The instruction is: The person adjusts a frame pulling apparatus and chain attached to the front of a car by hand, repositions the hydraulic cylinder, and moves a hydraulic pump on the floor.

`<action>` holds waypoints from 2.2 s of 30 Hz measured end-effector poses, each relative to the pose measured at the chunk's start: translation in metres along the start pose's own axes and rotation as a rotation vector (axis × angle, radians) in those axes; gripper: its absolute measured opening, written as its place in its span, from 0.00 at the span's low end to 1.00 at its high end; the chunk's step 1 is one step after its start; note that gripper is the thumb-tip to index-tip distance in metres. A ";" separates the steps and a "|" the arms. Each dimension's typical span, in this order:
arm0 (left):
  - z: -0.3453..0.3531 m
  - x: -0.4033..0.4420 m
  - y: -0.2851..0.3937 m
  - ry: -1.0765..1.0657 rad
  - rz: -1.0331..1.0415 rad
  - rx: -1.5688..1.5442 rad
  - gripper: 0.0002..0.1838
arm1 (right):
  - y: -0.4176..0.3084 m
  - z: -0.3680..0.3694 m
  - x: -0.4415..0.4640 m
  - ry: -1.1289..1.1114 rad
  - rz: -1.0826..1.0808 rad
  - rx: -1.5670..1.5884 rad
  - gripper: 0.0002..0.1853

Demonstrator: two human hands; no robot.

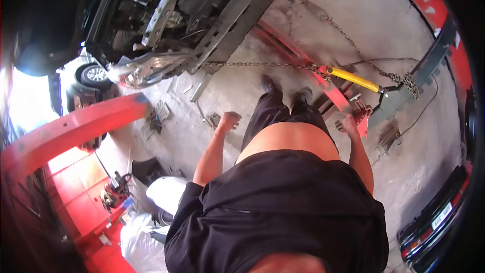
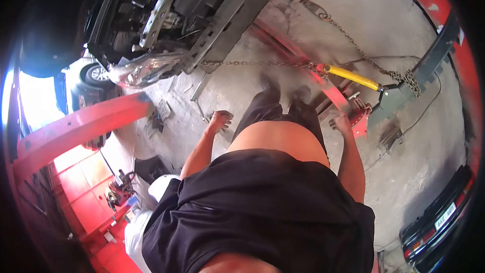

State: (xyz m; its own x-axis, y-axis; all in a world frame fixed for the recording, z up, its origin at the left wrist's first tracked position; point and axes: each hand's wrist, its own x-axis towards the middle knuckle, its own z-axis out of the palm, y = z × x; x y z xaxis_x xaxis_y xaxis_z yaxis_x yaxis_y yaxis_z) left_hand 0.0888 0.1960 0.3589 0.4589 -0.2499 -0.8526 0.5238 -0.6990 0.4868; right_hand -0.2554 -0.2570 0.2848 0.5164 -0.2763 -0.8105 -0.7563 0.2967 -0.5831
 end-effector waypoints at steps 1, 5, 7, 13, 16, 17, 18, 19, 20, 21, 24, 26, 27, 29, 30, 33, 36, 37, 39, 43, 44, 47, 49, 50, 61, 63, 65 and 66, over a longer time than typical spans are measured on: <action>-0.001 -0.003 -0.008 -0.021 -0.015 -0.043 0.11 | -0.007 0.002 -0.002 0.007 0.014 0.002 0.28; 0.013 -0.013 -0.019 -0.032 0.023 -0.027 0.11 | -0.012 0.013 -0.006 0.004 0.031 -0.032 0.27; 0.017 -0.013 -0.016 -0.025 0.088 0.052 0.12 | -0.019 0.022 -0.013 0.013 0.040 -0.077 0.27; 0.009 -0.019 0.001 -0.048 0.174 0.098 0.15 | -0.022 0.051 -0.027 -0.009 0.057 -0.139 0.27; -0.012 -0.016 -0.023 -0.073 0.224 0.060 0.15 | -0.022 0.072 -0.029 -0.034 0.038 -0.188 0.26; -0.023 -0.016 -0.034 -0.086 0.236 0.049 0.15 | -0.022 0.084 -0.029 -0.029 0.038 -0.175 0.26; -0.034 -0.016 -0.049 -0.075 0.232 0.040 0.15 | -0.025 0.097 -0.032 -0.022 0.037 -0.163 0.25; -0.044 -0.018 -0.064 -0.063 0.232 0.029 0.14 | -0.030 0.110 -0.035 -0.013 0.035 -0.154 0.25; -0.054 -0.018 -0.078 -0.051 0.236 0.013 0.13 | -0.035 0.125 -0.039 -0.005 0.018 -0.184 0.24; -0.065 -0.017 -0.096 -0.028 0.202 0.009 0.13 | -0.046 0.150 -0.049 0.004 -0.001 -0.218 0.22; -0.107 -0.019 -0.162 0.002 0.164 -0.020 0.12 | -0.050 0.209 -0.068 -0.035 -0.135 -0.322 0.19; -0.129 -0.015 -0.210 0.046 0.050 -0.074 0.13 | -0.043 0.237 -0.068 -0.105 -0.224 -0.441 0.19; -0.139 -0.014 -0.230 0.062 -0.009 -0.098 0.13 | -0.039 0.248 -0.068 -0.104 -0.333 -0.539 0.19; -0.156 -0.014 -0.264 0.054 -0.079 -0.155 0.14 | -0.030 0.262 -0.073 -0.104 -0.545 -0.730 0.20; -0.161 -0.017 -0.275 0.047 -0.115 -0.181 0.14 | -0.027 0.265 -0.078 -0.120 -0.487 -0.729 0.20; -0.166 -0.018 -0.295 0.055 -0.124 -0.198 0.15 | -0.038 0.271 -0.089 -0.132 -0.345 -0.699 0.21; -0.159 -0.012 -0.302 0.038 -0.109 -0.235 0.15 | -0.065 0.283 -0.118 -0.098 -0.234 -0.679 0.21; -0.155 -0.010 -0.302 0.031 -0.107 -0.248 0.14 | -0.067 0.282 -0.119 -0.082 -0.211 -0.702 0.21; -0.146 -0.004 -0.299 -0.006 -0.061 -0.315 0.14 | -0.070 0.284 -0.123 -0.070 -0.210 -0.753 0.22; -0.136 -0.003 -0.275 -0.033 0.052 -0.302 0.13 | -0.088 0.296 -0.126 -0.081 -0.252 -0.848 0.20; -0.135 -0.004 -0.270 -0.042 0.083 -0.287 0.13 | -0.093 0.300 -0.127 -0.083 -0.248 -0.864 0.19; -0.148 -0.026 -0.235 -0.075 0.249 -0.224 0.13 | -0.131 0.324 -0.149 -0.071 -0.144 -0.668 0.17; -0.164 -0.044 -0.202 -0.163 0.309 -0.161 0.15 | -0.156 0.341 -0.163 -0.101 -0.302 -0.641 0.15; -0.173 -0.055 -0.182 -0.209 0.338 -0.128 0.17 | -0.170 0.349 -0.173 -0.113 -0.381 -0.627 0.15; -0.257 -0.290 0.018 -0.878 1.172 0.127 0.22 | -0.312 0.390 -0.367 -0.655 -0.630 -0.757 0.12; -0.259 -0.308 0.021 -0.907 1.283 0.243 0.20 | -0.308 0.382 -0.377 -0.748 -0.686 -0.700 0.16; -0.259 -0.317 0.021 -0.896 1.319 0.319 0.16 | -0.304 0.376 -0.382 -0.745 -0.684 -0.671 0.16; -0.258 -0.318 0.020 -0.895 1.337 0.330 0.15 | -0.302 0.374 -0.384 -0.747 -0.684 -0.655 0.16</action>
State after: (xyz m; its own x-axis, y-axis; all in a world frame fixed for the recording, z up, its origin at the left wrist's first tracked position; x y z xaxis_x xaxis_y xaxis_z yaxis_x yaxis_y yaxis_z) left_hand 0.1387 0.4342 0.6892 -0.1647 -0.9603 0.2253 -0.1002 0.2435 0.9647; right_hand -0.0751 0.1019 0.7514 0.8312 0.4660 -0.3031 -0.1837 -0.2842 -0.9410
